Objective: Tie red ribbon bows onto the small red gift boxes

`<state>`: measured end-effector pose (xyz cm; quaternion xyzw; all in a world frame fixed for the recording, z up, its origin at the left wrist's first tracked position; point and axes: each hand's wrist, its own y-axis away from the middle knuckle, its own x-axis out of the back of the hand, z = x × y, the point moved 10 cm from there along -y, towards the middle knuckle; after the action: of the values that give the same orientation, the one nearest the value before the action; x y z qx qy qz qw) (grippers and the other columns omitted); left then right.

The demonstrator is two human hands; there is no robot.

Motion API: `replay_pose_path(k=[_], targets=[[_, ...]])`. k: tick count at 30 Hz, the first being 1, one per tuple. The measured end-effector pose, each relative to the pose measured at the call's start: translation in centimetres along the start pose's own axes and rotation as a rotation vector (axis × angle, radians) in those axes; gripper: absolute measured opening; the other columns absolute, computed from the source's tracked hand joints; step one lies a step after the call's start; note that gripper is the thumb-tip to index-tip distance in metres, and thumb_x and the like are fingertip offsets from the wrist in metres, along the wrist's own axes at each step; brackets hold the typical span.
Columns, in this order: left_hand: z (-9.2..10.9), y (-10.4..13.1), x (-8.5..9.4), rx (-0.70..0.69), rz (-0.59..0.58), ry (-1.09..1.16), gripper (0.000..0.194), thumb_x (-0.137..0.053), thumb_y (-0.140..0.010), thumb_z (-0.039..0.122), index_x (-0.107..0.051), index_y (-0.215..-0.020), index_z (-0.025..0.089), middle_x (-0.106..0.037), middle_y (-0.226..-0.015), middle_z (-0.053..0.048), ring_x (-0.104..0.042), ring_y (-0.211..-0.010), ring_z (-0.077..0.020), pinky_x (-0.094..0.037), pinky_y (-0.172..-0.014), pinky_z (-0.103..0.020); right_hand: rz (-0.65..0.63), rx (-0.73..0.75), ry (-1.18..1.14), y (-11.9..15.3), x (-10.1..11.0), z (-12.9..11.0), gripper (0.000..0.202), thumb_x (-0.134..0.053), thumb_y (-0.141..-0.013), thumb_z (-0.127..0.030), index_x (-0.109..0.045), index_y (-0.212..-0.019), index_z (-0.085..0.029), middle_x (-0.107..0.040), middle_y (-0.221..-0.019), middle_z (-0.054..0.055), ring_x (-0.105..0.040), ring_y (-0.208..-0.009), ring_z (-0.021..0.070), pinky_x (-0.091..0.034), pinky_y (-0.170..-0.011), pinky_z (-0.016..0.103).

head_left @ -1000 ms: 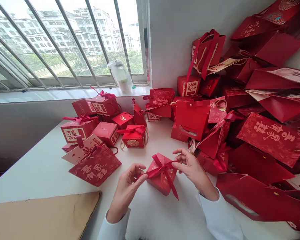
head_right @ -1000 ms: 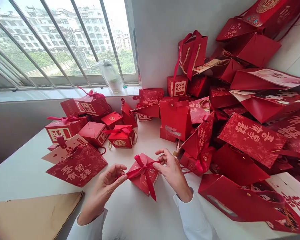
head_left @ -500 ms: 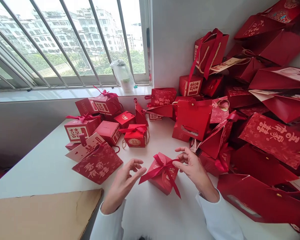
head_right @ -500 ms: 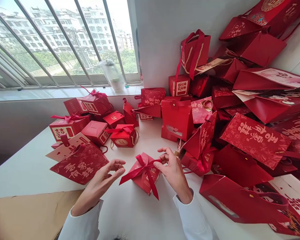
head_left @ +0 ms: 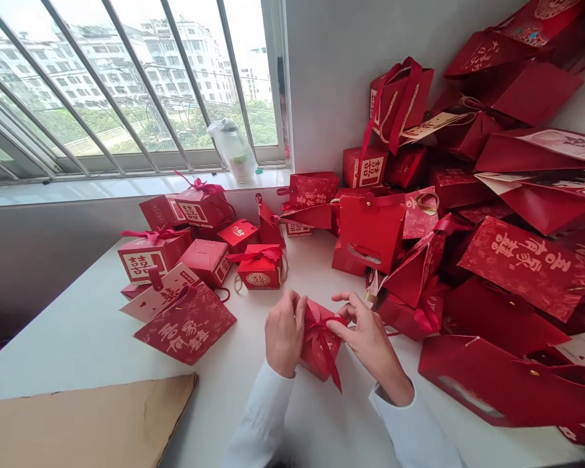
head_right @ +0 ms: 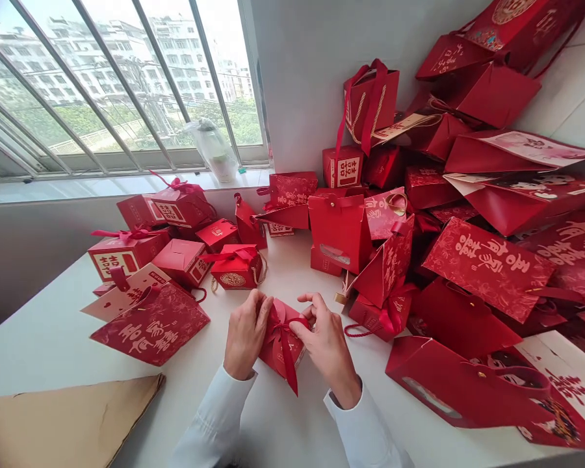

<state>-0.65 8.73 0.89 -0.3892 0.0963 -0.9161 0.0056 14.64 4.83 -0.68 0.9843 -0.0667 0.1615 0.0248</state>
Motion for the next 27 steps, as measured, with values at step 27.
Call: replay_pose_path(k=[27], targets=[[-1.3, 0.0, -0.7, 0.038, 0.005, 0.099, 0.023, -0.031, -0.092, 0.034, -0.033, -0.072, 0.023, -0.036, -0.056, 0.006, -0.038, -0.048, -0.0124, -0.029, -0.052, -0.023, 0.01, -0.08, -0.443, -0.2, -1.1, 3.2, 0.039, -0.068, -0.071, -0.034, -0.04, -0.097, -0.023, -0.055, -0.063, -0.007, -0.051, -0.056, 0.0108, -0.046, -0.048, 0.021]])
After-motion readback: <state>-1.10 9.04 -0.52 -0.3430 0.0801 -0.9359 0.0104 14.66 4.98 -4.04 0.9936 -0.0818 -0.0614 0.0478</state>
